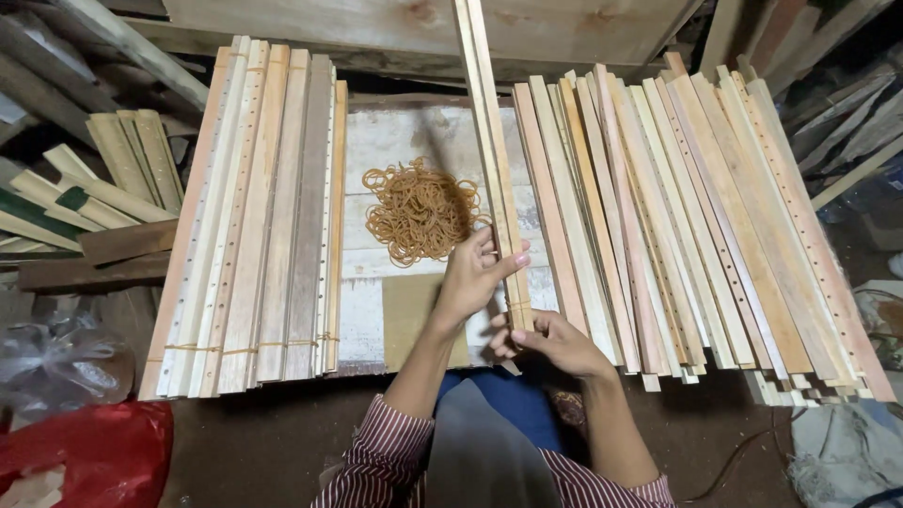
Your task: Sorting and stacking wooden slats into organized piles on a workbench.
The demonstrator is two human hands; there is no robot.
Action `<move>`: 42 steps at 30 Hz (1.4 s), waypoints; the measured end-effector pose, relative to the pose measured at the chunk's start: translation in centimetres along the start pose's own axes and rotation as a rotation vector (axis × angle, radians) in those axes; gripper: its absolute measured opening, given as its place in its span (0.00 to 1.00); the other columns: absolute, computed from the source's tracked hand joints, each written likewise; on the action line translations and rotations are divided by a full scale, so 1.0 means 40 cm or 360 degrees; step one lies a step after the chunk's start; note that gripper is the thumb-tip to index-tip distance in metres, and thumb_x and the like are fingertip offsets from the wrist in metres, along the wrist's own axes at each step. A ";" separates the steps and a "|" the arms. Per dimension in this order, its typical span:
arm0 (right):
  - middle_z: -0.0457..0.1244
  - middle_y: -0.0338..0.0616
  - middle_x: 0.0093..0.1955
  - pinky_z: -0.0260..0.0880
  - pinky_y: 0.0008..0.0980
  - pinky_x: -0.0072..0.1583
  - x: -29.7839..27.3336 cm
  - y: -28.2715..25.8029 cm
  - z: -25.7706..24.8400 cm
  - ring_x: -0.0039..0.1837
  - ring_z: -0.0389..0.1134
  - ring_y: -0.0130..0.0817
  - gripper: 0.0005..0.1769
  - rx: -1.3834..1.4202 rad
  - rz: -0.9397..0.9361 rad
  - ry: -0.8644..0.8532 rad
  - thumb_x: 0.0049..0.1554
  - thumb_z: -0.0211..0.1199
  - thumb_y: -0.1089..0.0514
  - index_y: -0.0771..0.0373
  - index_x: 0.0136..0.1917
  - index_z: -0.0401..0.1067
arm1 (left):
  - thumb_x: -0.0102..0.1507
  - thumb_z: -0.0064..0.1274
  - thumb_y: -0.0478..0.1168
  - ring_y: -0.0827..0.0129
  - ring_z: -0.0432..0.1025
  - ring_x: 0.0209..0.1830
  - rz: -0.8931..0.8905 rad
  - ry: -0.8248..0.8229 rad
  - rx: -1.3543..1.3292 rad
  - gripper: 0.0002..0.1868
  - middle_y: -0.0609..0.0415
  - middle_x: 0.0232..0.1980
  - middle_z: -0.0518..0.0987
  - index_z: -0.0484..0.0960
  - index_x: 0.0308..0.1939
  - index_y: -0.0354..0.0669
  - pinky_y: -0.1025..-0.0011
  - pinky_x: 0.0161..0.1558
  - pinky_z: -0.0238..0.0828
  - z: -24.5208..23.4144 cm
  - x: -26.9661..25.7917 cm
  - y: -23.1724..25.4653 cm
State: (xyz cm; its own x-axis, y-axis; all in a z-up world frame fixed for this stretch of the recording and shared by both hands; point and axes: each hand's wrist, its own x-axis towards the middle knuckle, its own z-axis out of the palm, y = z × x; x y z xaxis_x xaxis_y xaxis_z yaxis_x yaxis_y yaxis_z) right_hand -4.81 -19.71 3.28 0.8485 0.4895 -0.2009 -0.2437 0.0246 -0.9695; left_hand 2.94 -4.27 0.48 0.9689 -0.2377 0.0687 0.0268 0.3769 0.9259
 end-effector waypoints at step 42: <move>0.66 0.51 0.67 0.65 0.36 0.69 0.049 0.054 -0.084 0.67 0.67 0.35 0.46 0.0203 -0.0388 0.0506 0.57 0.51 0.29 0.60 0.77 0.55 | 0.57 0.64 0.43 0.37 0.80 0.41 -0.0018 -0.0190 0.1504 0.20 0.36 0.38 0.83 0.77 0.48 0.37 0.46 0.38 0.77 0.002 -0.086 0.027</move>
State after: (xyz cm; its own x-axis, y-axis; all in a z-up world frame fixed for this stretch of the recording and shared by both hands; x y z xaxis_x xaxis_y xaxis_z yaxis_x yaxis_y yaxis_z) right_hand -2.11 -21.63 0.33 0.9864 0.1633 -0.0204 -0.0571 0.2237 -0.9730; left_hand -0.38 -3.12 1.29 0.9369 -0.3463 0.0470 -0.2245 -0.4932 0.8405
